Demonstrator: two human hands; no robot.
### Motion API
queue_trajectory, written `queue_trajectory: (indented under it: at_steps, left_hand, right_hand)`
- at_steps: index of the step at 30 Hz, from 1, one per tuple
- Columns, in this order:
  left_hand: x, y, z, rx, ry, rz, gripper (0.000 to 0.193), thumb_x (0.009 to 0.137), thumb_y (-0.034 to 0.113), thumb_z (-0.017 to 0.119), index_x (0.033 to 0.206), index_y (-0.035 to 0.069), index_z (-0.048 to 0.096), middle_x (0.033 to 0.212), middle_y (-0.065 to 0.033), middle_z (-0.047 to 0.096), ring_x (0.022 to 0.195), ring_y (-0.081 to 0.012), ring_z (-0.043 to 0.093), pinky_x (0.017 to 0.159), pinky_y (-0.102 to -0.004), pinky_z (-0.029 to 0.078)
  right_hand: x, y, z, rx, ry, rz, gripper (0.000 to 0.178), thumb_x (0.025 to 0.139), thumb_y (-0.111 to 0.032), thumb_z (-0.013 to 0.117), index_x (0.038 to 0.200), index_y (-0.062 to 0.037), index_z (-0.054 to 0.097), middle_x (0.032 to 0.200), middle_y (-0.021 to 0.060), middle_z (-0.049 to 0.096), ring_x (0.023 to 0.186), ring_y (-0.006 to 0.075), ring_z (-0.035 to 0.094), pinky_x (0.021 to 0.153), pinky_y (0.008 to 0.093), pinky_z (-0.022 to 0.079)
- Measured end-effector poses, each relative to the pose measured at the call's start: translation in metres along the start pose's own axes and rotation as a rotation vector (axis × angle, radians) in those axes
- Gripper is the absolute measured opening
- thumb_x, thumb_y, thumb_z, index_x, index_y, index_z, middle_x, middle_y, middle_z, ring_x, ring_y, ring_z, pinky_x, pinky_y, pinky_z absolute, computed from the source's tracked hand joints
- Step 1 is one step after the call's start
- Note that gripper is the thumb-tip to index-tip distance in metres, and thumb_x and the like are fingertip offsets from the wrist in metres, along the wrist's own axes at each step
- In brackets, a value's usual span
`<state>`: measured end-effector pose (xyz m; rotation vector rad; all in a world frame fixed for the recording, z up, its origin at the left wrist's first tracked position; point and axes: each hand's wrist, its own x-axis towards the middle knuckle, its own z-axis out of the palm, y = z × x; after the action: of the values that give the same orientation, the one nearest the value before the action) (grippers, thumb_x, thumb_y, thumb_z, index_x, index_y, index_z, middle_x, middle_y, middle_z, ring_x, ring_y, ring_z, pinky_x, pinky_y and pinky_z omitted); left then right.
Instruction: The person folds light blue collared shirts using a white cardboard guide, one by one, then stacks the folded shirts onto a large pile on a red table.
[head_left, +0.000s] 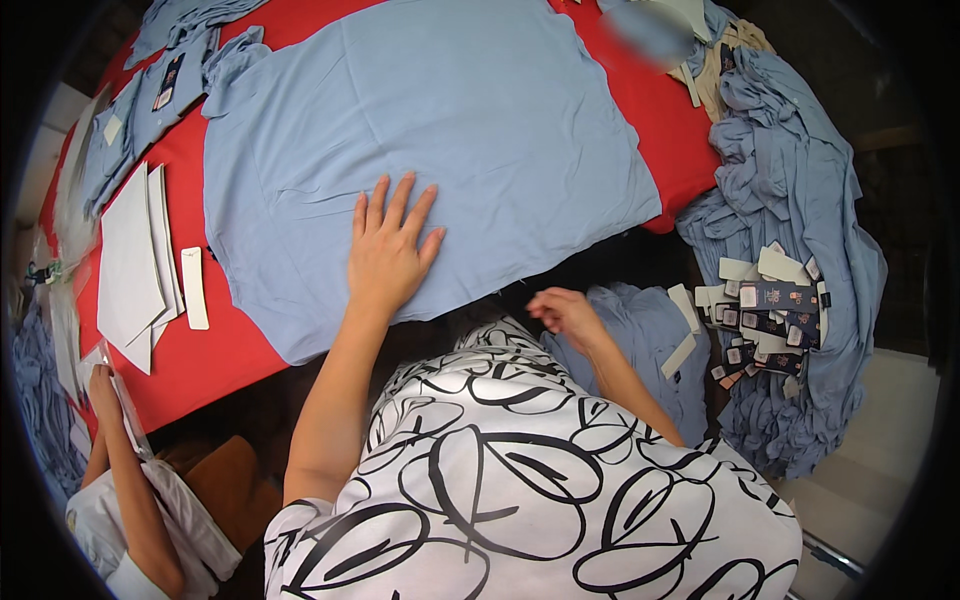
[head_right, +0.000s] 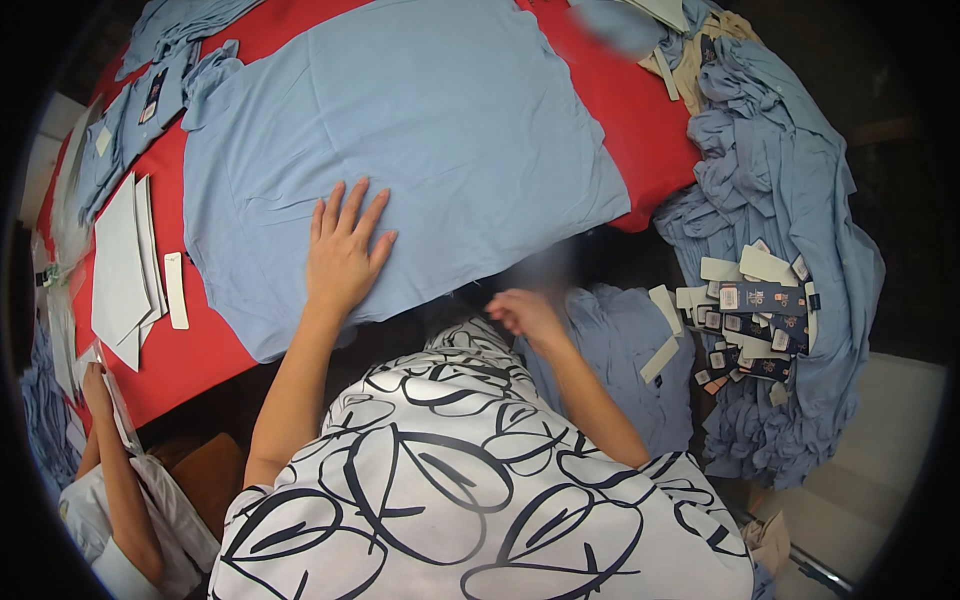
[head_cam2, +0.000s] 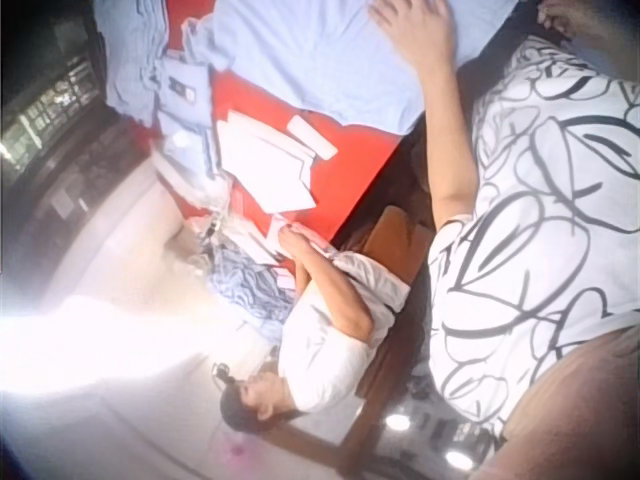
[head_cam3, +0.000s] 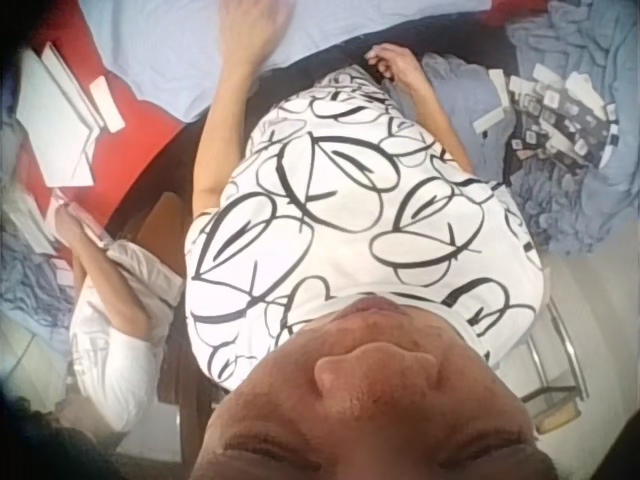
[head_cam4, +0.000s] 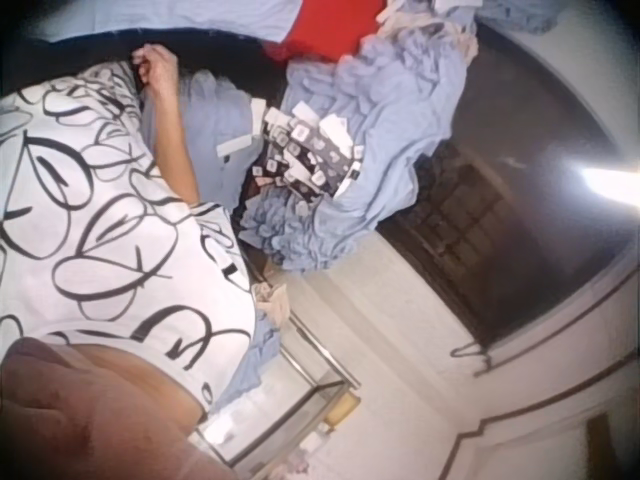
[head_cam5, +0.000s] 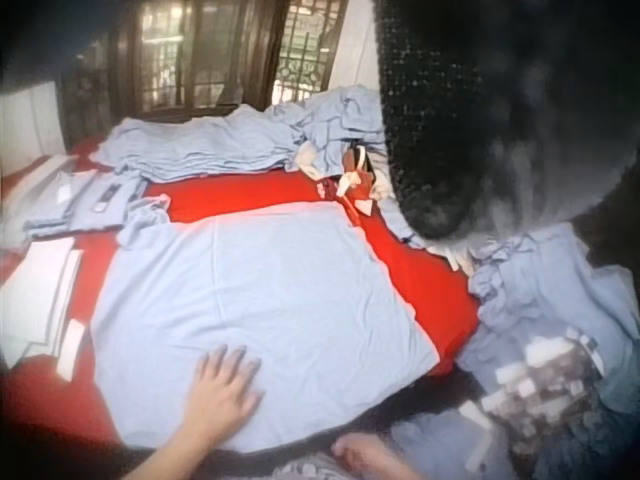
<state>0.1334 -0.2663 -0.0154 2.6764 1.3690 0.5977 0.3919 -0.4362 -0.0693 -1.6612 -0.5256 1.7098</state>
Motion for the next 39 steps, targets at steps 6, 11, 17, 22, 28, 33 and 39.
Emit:
queue_trajectory:
  at_steps: [6,11,17,22,28,33,39]
  left_hand:
    - [0.0,0.0,0.002,0.012,0.01,0.013,0.052,0.091,0.037,0.062,0.14,0.021,0.053,0.149,-0.0063,0.045,0.14,-0.0323,0.035,0.116,-0.0509,0.025]
    - [-0.001,-0.001,0.0,0.009,-0.006,0.014,0.052,0.09,0.037,0.062,0.14,0.023,0.053,0.149,-0.0057,0.045,0.14,-0.0319,0.036,0.116,-0.051,0.025]
    - [-0.001,-0.001,0.0,0.0,0.004,0.015,0.054,0.09,0.038,0.063,0.14,0.024,0.053,0.15,-0.0056,0.044,0.141,-0.0318,0.035,0.116,-0.0522,0.025]
    - [0.001,0.001,-0.003,0.002,0.0,0.004,0.054,0.09,0.038,0.062,0.142,0.024,0.051,0.15,-0.0057,0.043,0.141,-0.0323,0.034,0.116,-0.0526,0.025]
    - [-0.001,-0.001,0.004,0.021,0.035,0.009,0.053,0.089,0.04,0.062,0.139,0.023,0.055,0.148,-0.0055,0.047,0.14,-0.0323,0.036,0.115,-0.0529,0.025]
    - [-0.001,0.001,0.001,0.019,0.031,0.009,0.052,0.09,0.04,0.062,0.138,0.022,0.056,0.148,-0.0057,0.047,0.14,-0.032,0.036,0.115,-0.0527,0.025]
    - [-0.002,0.0,0.001,0.021,-0.019,0.0,0.054,0.092,0.04,0.059,0.142,0.022,0.051,0.152,-0.0054,0.042,0.143,-0.032,0.032,0.117,-0.0518,0.022]
  right_hand:
    - [0.004,-0.026,0.072,0.422,-0.178,-0.011,0.022,0.096,-0.019,0.065,0.089,0.0006,0.057,0.084,0.0077,0.061,0.063,0.0091,0.048,0.053,0.0239,0.038]
    - [0.003,-0.018,0.061,0.365,-0.15,0.037,0.023,0.094,-0.016,0.066,0.087,0.003,0.056,0.082,0.009,0.059,0.063,0.0097,0.047,0.054,0.0242,0.037]
    - [0.004,0.006,0.056,0.291,-0.126,-0.066,0.022,0.094,-0.018,0.067,0.088,0.0028,0.062,0.07,0.0028,0.055,0.058,0.0083,0.044,0.051,0.0214,0.034]
    - [-0.005,0.063,-0.013,-0.082,0.043,0.168,0.019,0.095,-0.019,0.065,0.092,0.0002,0.065,0.077,0.0047,0.06,0.059,0.0073,0.046,0.051,0.022,0.035]
    - [-0.005,-0.011,0.048,0.448,0.03,-0.138,0.018,0.095,-0.016,0.064,0.098,0.0013,0.059,0.087,0.0061,0.059,0.06,0.0072,0.045,0.05,0.0215,0.034]
    - [-0.002,-0.013,0.05,0.489,0.07,-0.227,0.014,0.094,-0.011,0.063,0.088,-0.0005,0.057,0.081,0.0059,0.059,0.06,0.0071,0.044,0.051,0.0221,0.034]
    - [0.003,-0.001,0.041,-0.053,0.258,-0.408,0.012,0.086,-0.005,0.062,0.077,0.0003,0.058,0.07,0.0079,0.055,0.058,0.0163,0.047,0.052,0.0305,0.038]
